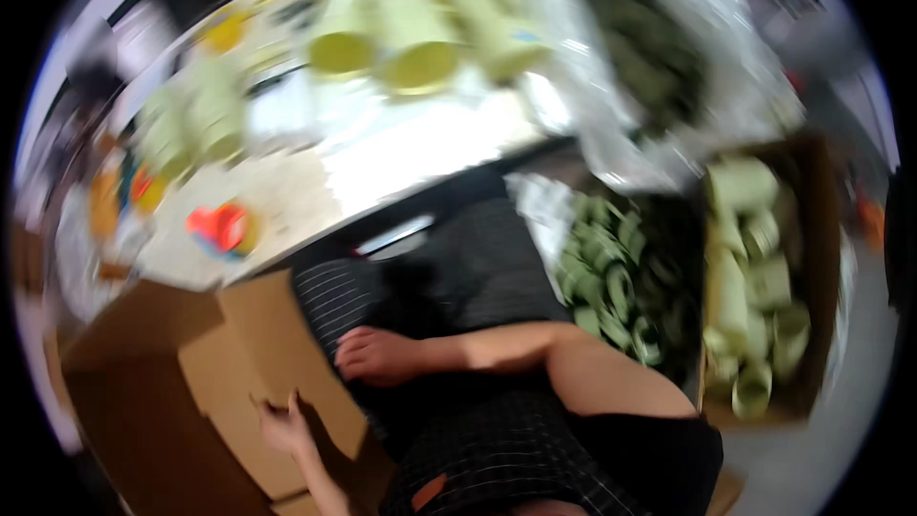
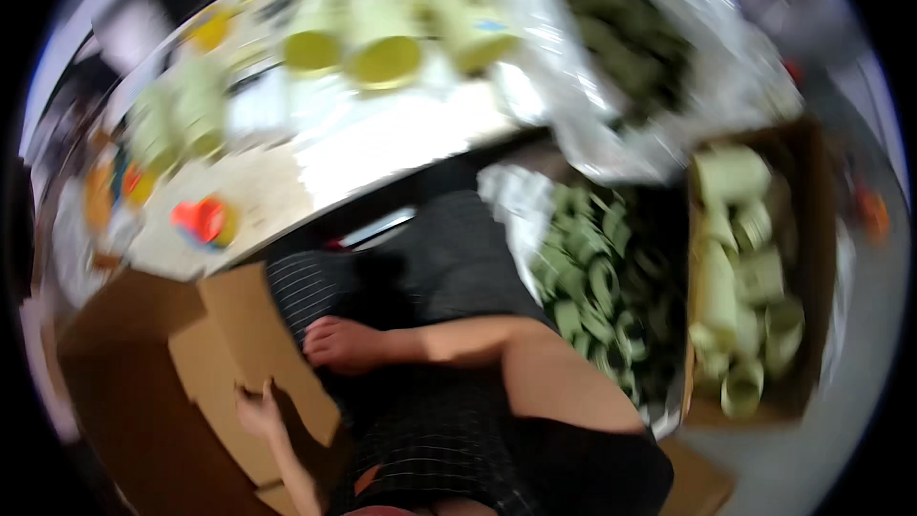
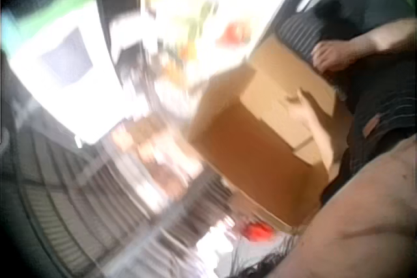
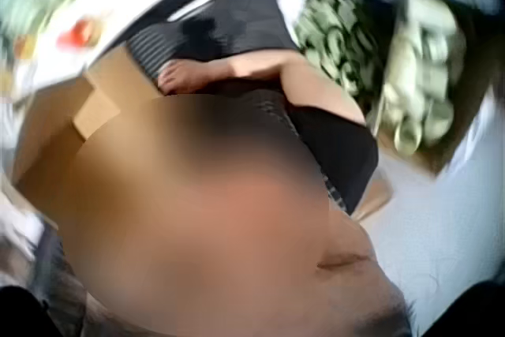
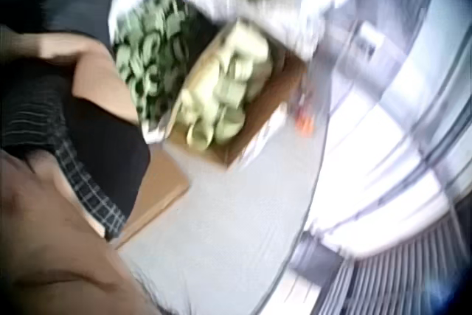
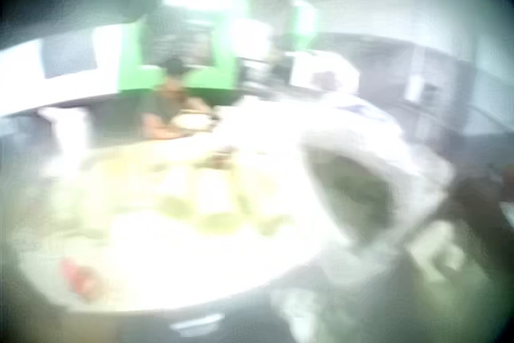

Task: The person places plastic pitchers into plastic bags and puts them into a large cardboard box. They fold the flaps of a cardboard box and apply tape using a tape dispenser. They take more pitchers from a container and place them onto the work surface.

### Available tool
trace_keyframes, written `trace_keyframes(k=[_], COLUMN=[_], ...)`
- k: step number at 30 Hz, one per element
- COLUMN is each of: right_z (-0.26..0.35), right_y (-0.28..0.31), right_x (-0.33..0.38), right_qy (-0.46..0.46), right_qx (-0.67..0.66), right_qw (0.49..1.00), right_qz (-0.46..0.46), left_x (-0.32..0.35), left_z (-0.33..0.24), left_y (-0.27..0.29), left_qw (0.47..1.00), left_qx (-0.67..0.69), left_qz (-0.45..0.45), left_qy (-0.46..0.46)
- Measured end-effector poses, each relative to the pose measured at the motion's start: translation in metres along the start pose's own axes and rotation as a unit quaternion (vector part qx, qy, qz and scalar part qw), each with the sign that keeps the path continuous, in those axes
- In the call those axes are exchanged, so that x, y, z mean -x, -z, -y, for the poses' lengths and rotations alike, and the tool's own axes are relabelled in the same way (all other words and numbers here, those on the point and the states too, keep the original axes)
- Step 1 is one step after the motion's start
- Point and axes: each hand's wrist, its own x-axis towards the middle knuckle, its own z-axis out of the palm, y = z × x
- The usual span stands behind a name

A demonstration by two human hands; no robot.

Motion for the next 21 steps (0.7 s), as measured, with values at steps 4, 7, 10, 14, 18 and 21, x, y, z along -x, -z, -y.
trace_keyframes(k=[4, 7, 10, 14, 18, 21], right_z=[0.01, 0.03, 0.036, 0.121, 0.265, 0.314], right_y=[0.008, 0.045, 0.139, 0.257, 0.315, 0.321], right_x=[0.015, 0.028, 0.083, 0.238, 0.391, 0.469], right_qy=[-0.011, -0.119, -0.12, -0.409, -0.4, -0.364], right_qx=[-0.024, 0.027, 0.138, 0.376, 0.519, 0.291], right_qw=[1.0, 0.992, 0.96, 0.582, 0.096, 0.151], right_qz=[-0.012, -0.027, -0.212, -0.594, -0.75, -0.872], left_x=[-0.017, -0.043, -0.053, -0.045, -0.048, -0.084], left_z=[-0.005, 0.008, -0.004, -0.039, -0.094, -0.16], left_y=[0.022, 0.019, 0.014, 0.028, 0.012, -0.04], left_qw=[0.994, 0.987, 0.988, 0.965, 0.947, 0.912], left_qx=[0.08, 0.081, -0.045, -0.137, -0.096, 0.155], left_qz=[0.077, 0.135, 0.034, -0.079, -0.081, 0.041], left_qy=[-0.014, -0.019, -0.143, -0.209, -0.295, -0.379])
